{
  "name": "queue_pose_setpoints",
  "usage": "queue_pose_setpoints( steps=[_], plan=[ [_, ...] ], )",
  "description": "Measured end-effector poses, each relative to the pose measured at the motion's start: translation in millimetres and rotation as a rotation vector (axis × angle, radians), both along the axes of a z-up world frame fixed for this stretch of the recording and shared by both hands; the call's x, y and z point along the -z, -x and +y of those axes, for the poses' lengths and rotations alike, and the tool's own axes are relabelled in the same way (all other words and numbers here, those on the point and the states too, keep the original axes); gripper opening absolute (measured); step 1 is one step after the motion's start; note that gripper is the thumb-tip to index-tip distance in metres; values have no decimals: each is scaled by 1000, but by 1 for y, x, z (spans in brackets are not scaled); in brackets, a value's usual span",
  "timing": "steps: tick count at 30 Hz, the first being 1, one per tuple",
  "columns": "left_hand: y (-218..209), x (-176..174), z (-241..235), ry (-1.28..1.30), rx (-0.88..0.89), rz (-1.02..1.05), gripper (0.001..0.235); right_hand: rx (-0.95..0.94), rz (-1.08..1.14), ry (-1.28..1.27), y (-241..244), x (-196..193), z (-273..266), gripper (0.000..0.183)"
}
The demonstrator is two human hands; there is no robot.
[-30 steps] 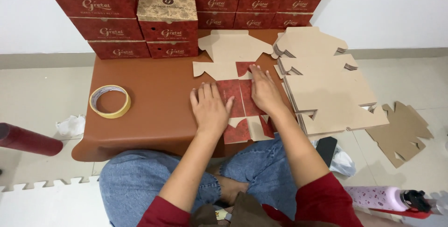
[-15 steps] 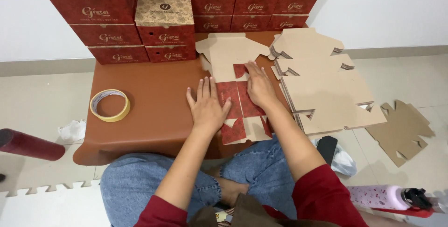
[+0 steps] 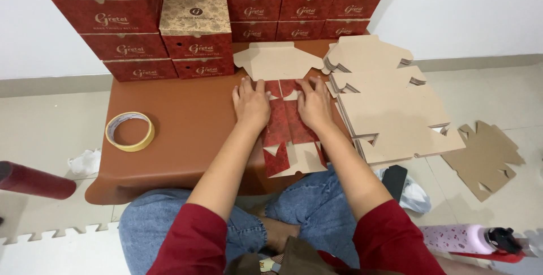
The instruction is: Assembling cardboard gift boxes by folding pre-cut sheets and placing smaller boxes inside them.
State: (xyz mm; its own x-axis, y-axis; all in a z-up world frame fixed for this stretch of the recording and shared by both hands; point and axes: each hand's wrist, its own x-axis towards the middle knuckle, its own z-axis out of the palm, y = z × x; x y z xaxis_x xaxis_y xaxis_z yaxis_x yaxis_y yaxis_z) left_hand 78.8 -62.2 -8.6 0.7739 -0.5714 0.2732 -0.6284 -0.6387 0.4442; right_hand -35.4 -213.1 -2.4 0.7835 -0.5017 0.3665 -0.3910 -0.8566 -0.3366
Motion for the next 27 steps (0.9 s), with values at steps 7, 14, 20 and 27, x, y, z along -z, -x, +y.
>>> queue_pose_setpoints(
  steps=[7, 14, 20, 27],
  plan=[
    [3, -6, -4, 53, 52, 7, 29, -51, 77, -193, -3, -27, 8, 40],
    [-8, -4, -10, -117, 149, -112, 48, -221, 40, -188, -2, -38, 18, 47],
    [-16, -18, -16, -239, 199, -10, 70, -214, 289, -203, -13, -64, 22, 83],
    [-55, -9, -42, -269, 224, 60, 70, -203, 473, -318, -48, -80, 3, 102]
  ],
)
